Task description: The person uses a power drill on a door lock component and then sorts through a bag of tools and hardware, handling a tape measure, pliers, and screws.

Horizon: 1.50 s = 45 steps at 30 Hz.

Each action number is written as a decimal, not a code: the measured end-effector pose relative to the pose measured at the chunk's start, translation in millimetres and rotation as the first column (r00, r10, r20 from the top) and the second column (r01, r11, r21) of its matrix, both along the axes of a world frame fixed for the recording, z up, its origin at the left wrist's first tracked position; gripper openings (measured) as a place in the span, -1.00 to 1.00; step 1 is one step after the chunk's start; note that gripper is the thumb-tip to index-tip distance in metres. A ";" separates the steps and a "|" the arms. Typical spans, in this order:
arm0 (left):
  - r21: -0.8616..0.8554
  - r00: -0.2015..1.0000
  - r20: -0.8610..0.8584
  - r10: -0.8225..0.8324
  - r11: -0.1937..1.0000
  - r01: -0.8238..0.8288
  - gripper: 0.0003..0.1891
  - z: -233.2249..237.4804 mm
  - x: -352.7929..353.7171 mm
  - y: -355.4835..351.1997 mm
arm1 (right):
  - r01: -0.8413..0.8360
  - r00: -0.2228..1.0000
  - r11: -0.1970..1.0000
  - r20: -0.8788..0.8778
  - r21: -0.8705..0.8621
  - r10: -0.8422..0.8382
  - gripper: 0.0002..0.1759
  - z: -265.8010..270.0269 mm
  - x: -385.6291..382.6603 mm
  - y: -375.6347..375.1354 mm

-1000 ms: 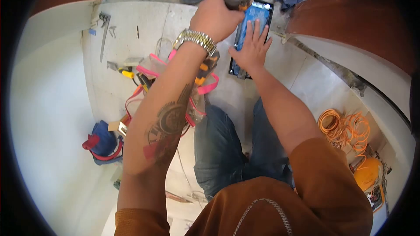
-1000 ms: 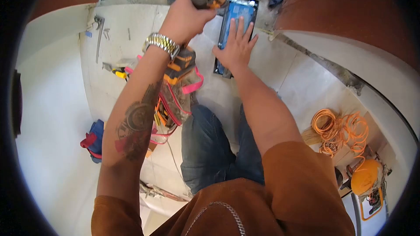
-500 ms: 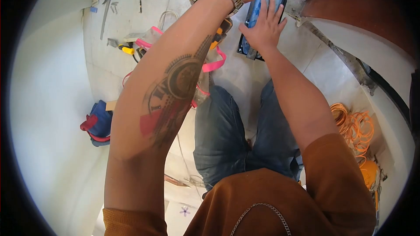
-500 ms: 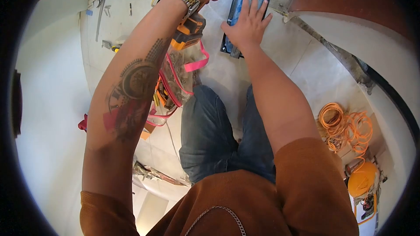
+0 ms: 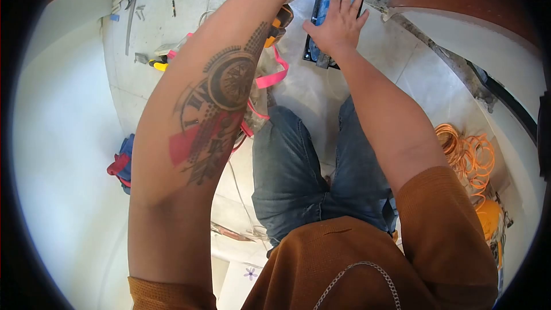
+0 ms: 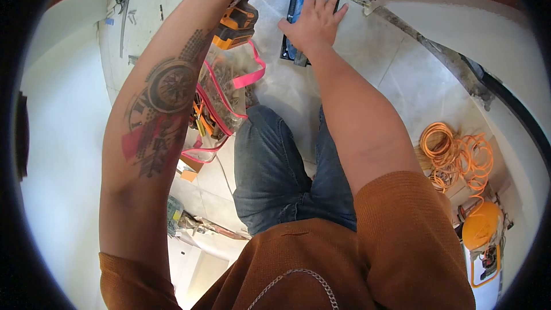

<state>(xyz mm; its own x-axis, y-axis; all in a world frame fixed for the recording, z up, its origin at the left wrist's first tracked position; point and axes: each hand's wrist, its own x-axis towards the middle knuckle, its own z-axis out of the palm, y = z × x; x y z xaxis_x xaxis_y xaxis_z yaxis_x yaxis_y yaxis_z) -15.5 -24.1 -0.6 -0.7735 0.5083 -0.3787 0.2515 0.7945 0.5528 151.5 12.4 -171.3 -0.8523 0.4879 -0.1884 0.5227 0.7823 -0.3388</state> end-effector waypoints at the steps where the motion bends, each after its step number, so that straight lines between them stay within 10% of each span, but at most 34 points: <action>1: 0.010 1.000 -0.004 -0.011 1.000 0.011 -0.60 -1.5 -0.1 0.8 | 0.000 1.000 1.000 -0.002 -0.001 0.000 0.34 0.6 -0.5 0.3; 45: -0.021 1.000 0.006 0.029 0.999 -0.029 -0.61 -16.5 -4.1 8.6 | -0.002 1.000 1.000 0.029 0.001 0.002 0.34 5.4 -2.5 0.4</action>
<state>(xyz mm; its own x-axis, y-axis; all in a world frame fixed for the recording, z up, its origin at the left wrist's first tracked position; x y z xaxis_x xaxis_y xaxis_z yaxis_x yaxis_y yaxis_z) -19.7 -15.5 -17.1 -0.7854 0.4773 -0.3941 0.2242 0.8129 0.5375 149.0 12.8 -165.9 -0.8474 0.4865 -0.2128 0.5309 0.7838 -0.3222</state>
